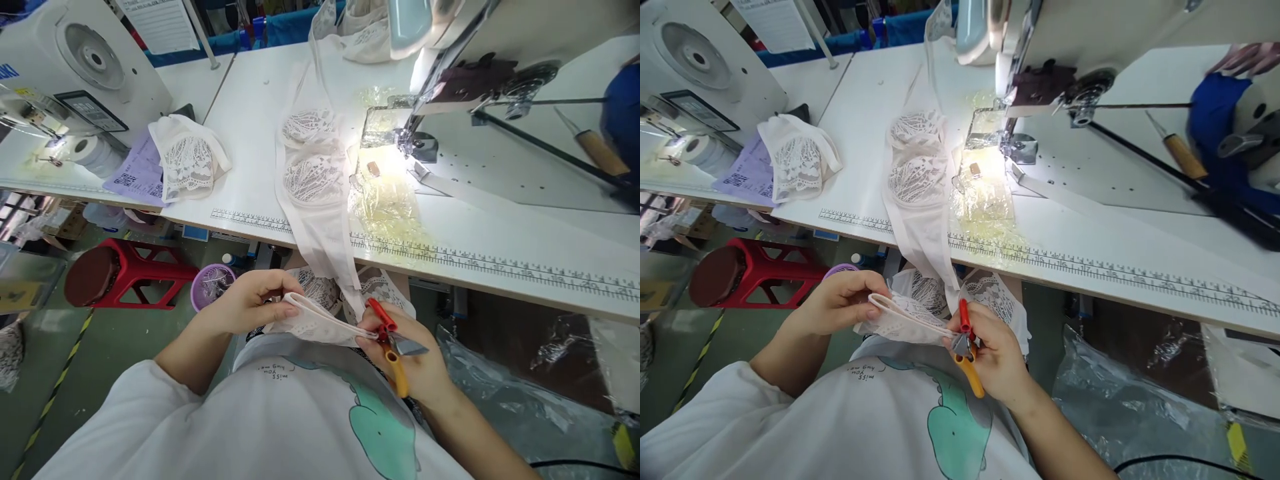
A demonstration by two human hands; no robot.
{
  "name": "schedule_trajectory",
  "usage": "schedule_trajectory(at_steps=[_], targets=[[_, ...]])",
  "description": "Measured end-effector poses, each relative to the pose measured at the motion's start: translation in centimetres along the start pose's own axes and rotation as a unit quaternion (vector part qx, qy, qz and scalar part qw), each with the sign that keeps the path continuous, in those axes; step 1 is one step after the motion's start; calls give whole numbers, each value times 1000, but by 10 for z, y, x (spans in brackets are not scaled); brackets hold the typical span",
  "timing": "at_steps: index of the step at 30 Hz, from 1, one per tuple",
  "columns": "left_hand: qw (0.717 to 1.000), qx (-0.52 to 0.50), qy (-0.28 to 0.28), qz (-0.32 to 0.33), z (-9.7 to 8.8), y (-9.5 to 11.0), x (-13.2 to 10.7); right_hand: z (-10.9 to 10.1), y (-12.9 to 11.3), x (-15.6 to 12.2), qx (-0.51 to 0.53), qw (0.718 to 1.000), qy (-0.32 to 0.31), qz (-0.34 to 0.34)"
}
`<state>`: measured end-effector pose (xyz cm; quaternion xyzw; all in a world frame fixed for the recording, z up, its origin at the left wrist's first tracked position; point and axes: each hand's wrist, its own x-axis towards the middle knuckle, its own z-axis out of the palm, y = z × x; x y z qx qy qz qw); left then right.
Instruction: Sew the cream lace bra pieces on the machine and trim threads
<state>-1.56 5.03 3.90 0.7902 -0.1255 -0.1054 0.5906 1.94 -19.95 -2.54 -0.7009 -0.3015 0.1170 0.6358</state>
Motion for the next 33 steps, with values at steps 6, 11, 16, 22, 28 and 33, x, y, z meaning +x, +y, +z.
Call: schedule_trajectory(at_steps=[6, 11, 16, 22, 28, 33], targets=[[992, -110, 59, -17, 12, 6, 8, 2, 16, -14, -8, 999, -21, 23], [969, -194, 150, -22, 34, 6, 14, 4, 32, -22, -69, 995, -50, 51], [974, -154, 150, -73, 43, 8, 16, 9, 27, -26, -88, 991, -54, 79], [989, 55, 118, -62, 45, 15, 22, -14, 13, -13, -104, 985, -88, 102], [992, 102, 49, -57, 59, 20, 29, -31, -22, 11, -45, 992, 2, 115], [991, 106, 26, -83, 64, 22, 34, -17, -35, 23, -1, 995, 10, 103]])
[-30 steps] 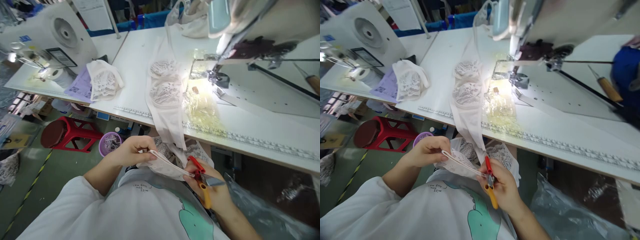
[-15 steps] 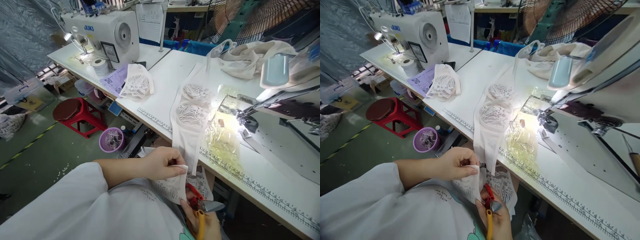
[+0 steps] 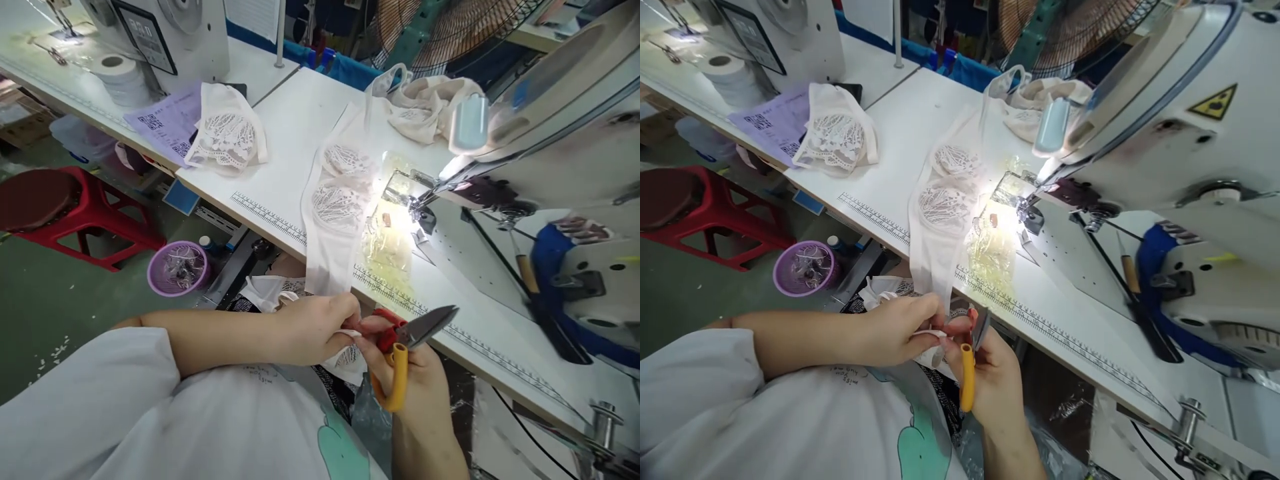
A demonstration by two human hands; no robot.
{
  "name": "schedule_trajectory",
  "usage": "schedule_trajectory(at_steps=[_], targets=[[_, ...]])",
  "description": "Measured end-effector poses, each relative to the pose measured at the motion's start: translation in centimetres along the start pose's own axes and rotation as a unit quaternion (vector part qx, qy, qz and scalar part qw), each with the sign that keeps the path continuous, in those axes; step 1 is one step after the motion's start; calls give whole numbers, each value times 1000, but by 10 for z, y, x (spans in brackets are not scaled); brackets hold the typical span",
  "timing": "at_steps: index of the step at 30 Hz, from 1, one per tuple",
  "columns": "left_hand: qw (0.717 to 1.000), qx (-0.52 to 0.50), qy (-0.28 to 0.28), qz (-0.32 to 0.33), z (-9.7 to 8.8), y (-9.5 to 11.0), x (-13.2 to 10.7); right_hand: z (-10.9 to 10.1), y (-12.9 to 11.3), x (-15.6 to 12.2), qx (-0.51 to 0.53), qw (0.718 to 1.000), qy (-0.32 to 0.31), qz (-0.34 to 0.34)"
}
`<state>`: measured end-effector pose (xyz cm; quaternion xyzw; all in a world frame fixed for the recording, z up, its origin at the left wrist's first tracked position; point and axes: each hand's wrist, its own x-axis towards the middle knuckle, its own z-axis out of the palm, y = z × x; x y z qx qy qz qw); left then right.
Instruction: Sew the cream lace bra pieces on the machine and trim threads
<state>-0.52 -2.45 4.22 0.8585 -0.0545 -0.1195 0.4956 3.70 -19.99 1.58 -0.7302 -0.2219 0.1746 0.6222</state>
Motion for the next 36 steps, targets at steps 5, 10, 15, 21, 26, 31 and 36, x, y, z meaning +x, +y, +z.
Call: schedule_trajectory(at_steps=[5, 10, 15, 21, 26, 31, 36], targets=[[994, -105, -20, -11, -1, -9, 3, 7, 5, -4, 33, 998, 53, -11], [977, -203, -65, -19, 2, -21, 6, 4, 8, -4, 16, 999, 40, -18], [957, -260, -90, -96, -4, -23, 8, -17, 7, 1, -31, 985, -164, 43], [941, -285, -113, -142, -16, -30, 12, -31, 12, -6, -132, 933, -324, 80], [952, -248, -101, -152, -21, -31, 17, -30, 19, -12, -148, 927, -335, 80], [952, -227, -113, -173, -27, -27, 20, -29, 18, -9, -175, 925, -331, 58], [941, -255, -120, -187, -29, -24, 22, -29, 17, -6, -177, 924, -332, 73]])
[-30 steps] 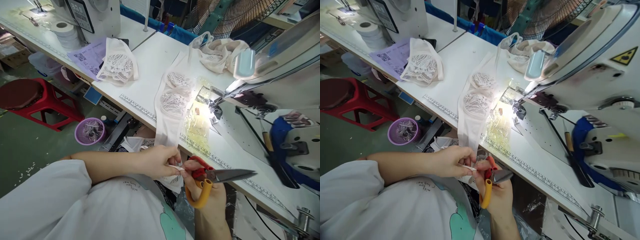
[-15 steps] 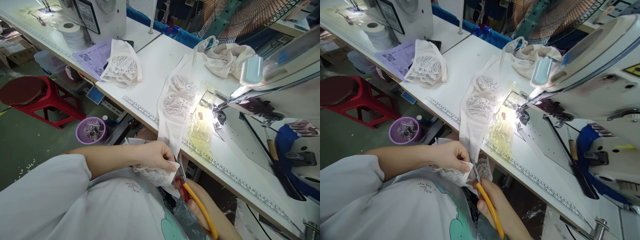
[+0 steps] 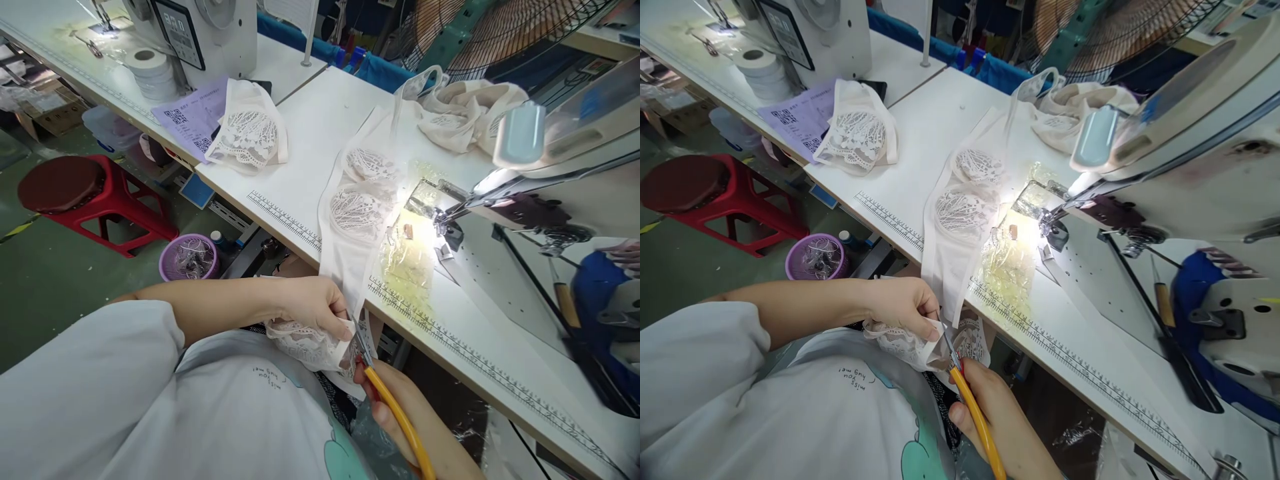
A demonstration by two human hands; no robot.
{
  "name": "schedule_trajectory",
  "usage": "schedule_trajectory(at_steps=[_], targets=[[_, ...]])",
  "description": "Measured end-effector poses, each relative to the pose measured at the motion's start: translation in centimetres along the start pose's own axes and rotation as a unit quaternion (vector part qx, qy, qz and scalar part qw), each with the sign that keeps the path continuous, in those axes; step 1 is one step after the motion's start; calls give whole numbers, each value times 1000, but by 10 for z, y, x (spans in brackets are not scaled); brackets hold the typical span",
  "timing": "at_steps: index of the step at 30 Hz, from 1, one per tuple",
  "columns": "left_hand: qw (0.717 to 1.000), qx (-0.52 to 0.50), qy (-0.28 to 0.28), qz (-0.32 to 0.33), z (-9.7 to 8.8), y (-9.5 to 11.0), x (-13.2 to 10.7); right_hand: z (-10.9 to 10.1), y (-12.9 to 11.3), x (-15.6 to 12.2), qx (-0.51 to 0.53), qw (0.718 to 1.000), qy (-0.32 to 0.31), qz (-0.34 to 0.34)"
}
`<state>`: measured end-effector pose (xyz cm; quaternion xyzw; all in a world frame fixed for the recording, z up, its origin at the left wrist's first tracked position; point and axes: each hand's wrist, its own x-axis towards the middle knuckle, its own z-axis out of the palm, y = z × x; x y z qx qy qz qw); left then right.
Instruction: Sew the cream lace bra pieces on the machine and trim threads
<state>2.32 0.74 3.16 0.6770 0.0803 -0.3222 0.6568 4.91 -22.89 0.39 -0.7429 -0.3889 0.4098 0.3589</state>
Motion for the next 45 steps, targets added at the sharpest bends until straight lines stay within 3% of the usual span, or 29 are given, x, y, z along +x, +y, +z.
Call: schedule_trajectory(at_steps=[7, 18, 24, 30, 36, 39, 45], targets=[[997, -66, -34, -22, -2, 2, 1, 4, 2, 0, 0, 1000, 19, 5], [998, -51, -48, -8, -7, 8, -2, 16, 10, 4, -29, 994, 104, -29], [999, -17, -34, 20, -12, 3, -9, 12, 18, 2, -37, 986, 160, -25], [995, -19, 16, 97, -14, -1, -21, 13, 18, 1, -7, 971, 228, -70], [987, -34, 74, 141, -18, -6, -30, 11, 5, 21, -95, 937, 285, -177], [981, -29, 106, 158, -18, -7, -34, 14, -2, 33, -150, 927, 276, -206], [947, -4, 231, 221, -14, -12, -36, 36, -23, 44, -222, 907, 263, -243]])
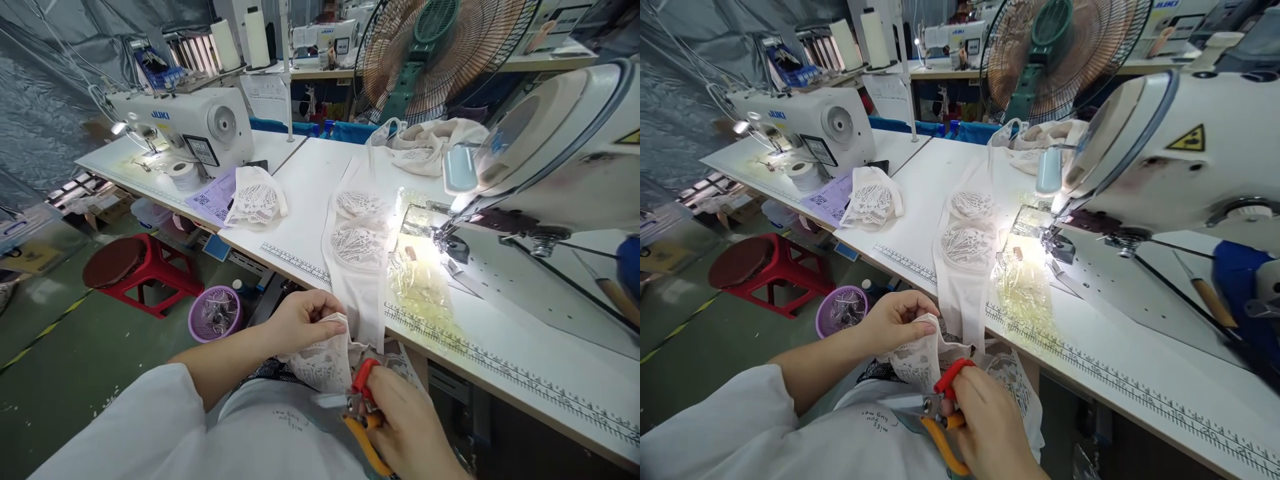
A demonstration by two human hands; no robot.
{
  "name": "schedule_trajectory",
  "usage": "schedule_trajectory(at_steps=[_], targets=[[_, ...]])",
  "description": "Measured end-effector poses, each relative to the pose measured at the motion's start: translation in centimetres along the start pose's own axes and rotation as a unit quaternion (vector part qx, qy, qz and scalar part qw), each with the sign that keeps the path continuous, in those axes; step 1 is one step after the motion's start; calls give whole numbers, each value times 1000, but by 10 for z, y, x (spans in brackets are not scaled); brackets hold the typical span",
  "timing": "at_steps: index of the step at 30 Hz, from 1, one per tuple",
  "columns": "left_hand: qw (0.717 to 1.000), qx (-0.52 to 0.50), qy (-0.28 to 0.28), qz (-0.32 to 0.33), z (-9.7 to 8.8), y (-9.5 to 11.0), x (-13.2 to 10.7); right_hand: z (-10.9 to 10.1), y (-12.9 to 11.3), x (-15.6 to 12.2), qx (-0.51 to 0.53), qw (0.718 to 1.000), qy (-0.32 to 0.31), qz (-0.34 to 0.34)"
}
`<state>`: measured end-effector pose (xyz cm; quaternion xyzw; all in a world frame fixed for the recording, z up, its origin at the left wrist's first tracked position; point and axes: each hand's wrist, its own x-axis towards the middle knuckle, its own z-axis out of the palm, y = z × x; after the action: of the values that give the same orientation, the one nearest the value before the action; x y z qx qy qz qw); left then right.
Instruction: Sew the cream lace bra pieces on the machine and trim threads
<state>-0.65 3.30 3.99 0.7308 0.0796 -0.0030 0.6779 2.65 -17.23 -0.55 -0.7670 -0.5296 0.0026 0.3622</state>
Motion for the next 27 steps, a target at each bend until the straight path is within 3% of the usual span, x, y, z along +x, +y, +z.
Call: schedule_trajectory(at_steps=[4, 11, 15, 20, 24, 27], targets=[[1000, 13, 2, 6, -3, -1, -3, 3, -11, 2, -10, 999, 17, -29], [999, 21, -14, 23, -6, 3, -5, -4, -14, 6, 0, 999, 41, -11], [997, -29, -65, -6, -7, 3, -4, -10, -9, -2, 104, 993, -37, 33], [992, 13, -127, -13, -10, 4, -4, -36, 10, -12, 248, 950, -130, 137], [980, 104, -170, -21, -11, 8, -4, -56, 17, -14, 247, 923, -226, 192], [971, 143, -189, -10, -10, 10, -3, -61, 16, -15, 222, 920, -251, 206]])
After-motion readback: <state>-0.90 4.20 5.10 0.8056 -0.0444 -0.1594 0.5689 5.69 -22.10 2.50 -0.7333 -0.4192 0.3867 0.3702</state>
